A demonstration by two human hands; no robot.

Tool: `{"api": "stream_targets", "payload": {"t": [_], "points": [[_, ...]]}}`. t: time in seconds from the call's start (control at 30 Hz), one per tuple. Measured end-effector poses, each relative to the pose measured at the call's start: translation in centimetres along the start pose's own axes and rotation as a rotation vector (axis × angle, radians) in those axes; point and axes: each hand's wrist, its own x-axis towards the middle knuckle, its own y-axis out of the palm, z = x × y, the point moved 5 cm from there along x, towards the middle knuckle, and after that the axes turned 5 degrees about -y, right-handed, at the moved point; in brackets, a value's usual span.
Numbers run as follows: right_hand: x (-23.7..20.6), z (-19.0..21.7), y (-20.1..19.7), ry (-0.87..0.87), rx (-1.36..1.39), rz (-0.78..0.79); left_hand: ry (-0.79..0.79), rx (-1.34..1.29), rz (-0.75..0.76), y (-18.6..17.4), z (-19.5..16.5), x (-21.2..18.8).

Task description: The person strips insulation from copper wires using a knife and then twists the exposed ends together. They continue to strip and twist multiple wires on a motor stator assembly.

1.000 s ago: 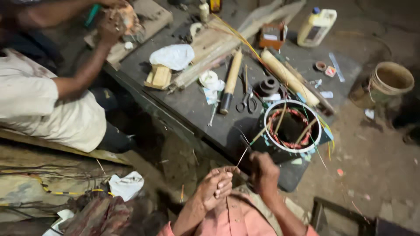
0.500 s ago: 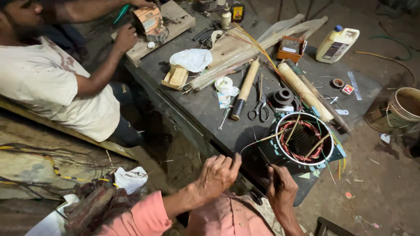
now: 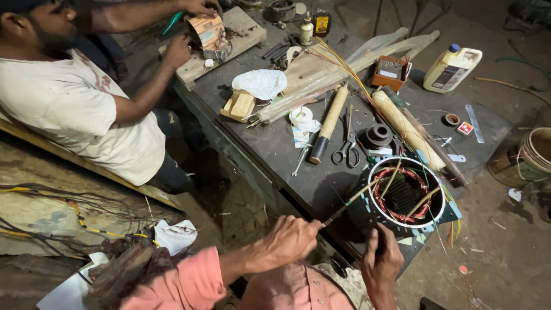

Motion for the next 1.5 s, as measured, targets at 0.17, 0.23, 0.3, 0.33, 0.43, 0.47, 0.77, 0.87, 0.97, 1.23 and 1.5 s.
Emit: {"api": "stream_targets", "payload": {"t": [0.17, 0.23, 0.3, 0.33, 0.43, 0.47, 0.77, 0.87, 0.97, 1.23, 1.5], "points": [[-1.3, 1.9, 0.7, -0.012, 0.165, -0.031, -0.732, -1.360, 0.298, 5.1, 2.0, -1.1], [-1.2, 2.5, 2.1, 0.005, 0.211, -0.018, -0.839, -1.816, 0.271, 5.7, 1.2, -1.7], [-0.6, 2.6, 3.9, 0.080, 0.172, 0.021, -0.918, -2.109, 0.233, 5.9, 0.6, -2.3], [-0.8, 2.6, 5.1, 0.277, 0.585, 0.056, -0.942, -2.172, 0.209, 5.8, 0.3, -2.5], [-0.2, 4.0, 6.9, 0.392, 1.022, 0.116, -0.995, -2.252, 0.135, 5.4, 0.2, -2.7], [0.6, 5.1, 6.2, 0.119, 0.627, 0.096, -1.011, -2.259, 0.116, 5.3, 0.2, -2.7], [1.8, 7.7, 5.2, -0.114, 0.268, 0.042, -0.936, -2.271, 0.177, 4.8, 0.2, -2.5], [1.2, 5.8, 6.2, -0.011, 0.194, 0.136, -0.890, -2.275, 0.162, 4.8, 0.3, -2.5], [0.9, 5.7, 6.5, -0.162, 0.203, 0.182, -0.956, -2.221, 0.136, 5.1, 0.8, -2.9], [-2.1, 3.5, 6.1, 0.013, 0.244, 0.367, -1.000, -2.158, 0.122, 5.1, 1.2, -4.5], [-2.8, 3.9, 5.7, -0.277, 0.137, 0.238, -0.979, -2.181, 0.150, 4.2, 1.6, -4.6]]}}
